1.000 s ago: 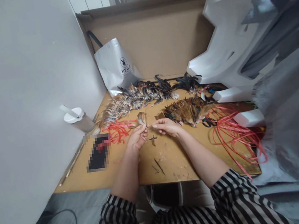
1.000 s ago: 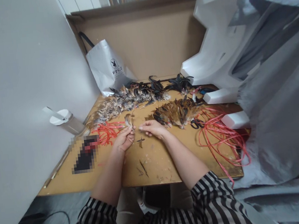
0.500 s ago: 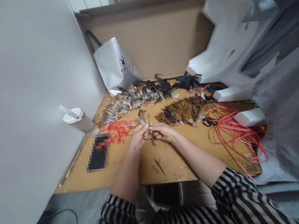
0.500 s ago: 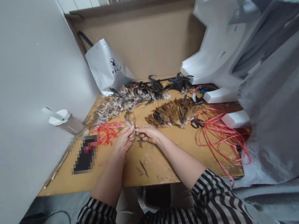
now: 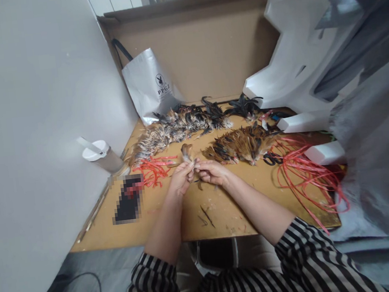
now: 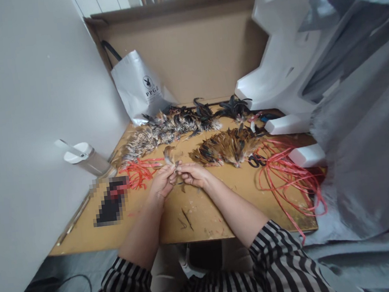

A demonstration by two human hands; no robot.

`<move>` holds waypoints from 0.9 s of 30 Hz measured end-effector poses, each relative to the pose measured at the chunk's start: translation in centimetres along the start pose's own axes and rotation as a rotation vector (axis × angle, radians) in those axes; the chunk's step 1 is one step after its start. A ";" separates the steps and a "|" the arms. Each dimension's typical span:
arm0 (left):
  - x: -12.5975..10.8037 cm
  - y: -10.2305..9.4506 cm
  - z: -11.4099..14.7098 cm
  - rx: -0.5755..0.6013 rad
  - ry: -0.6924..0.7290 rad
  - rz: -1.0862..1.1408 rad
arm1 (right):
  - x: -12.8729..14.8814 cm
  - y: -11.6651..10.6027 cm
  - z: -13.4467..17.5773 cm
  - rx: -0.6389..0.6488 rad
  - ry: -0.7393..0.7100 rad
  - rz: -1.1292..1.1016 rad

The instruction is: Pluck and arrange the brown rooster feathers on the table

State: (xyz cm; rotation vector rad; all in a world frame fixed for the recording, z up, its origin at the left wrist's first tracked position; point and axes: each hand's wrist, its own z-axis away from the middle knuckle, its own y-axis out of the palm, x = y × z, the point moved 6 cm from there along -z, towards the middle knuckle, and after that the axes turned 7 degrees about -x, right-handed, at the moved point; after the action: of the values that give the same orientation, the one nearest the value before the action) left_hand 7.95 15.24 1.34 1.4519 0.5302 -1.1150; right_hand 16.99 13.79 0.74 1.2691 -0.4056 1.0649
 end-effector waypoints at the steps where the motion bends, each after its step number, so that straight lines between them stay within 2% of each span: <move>1: 0.0 -0.1 0.0 -0.004 -0.002 0.001 | 0.0 0.0 0.0 -0.006 -0.003 0.001; 6: 0.4 -0.5 -0.4 -0.030 -0.010 0.037 | 0.2 -0.3 -0.2 -0.082 -0.082 0.038; 13: 0.7 -1.5 -0.8 -0.125 -0.027 0.061 | 2.6 -1.1 0.4 -0.304 -0.425 0.269; 16: 1.0 -1.4 -0.7 -0.095 -0.089 0.083 | 3.1 -1.1 0.6 -0.291 -0.473 0.310; 21: 1.4 -1.0 -0.4 -0.025 -0.188 0.155 | 3.1 -0.8 0.6 -0.233 -0.472 0.343; 27: 1.5 -1.0 -0.3 -0.008 -0.213 0.172 | 4.1 -0.4 1.1 -0.200 -0.562 0.524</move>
State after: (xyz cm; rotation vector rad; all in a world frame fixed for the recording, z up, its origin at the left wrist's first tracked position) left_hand 7.86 15.32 -0.43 1.3261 0.2546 -1.1115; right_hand 19.62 14.55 3.96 1.3002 -1.2957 1.0456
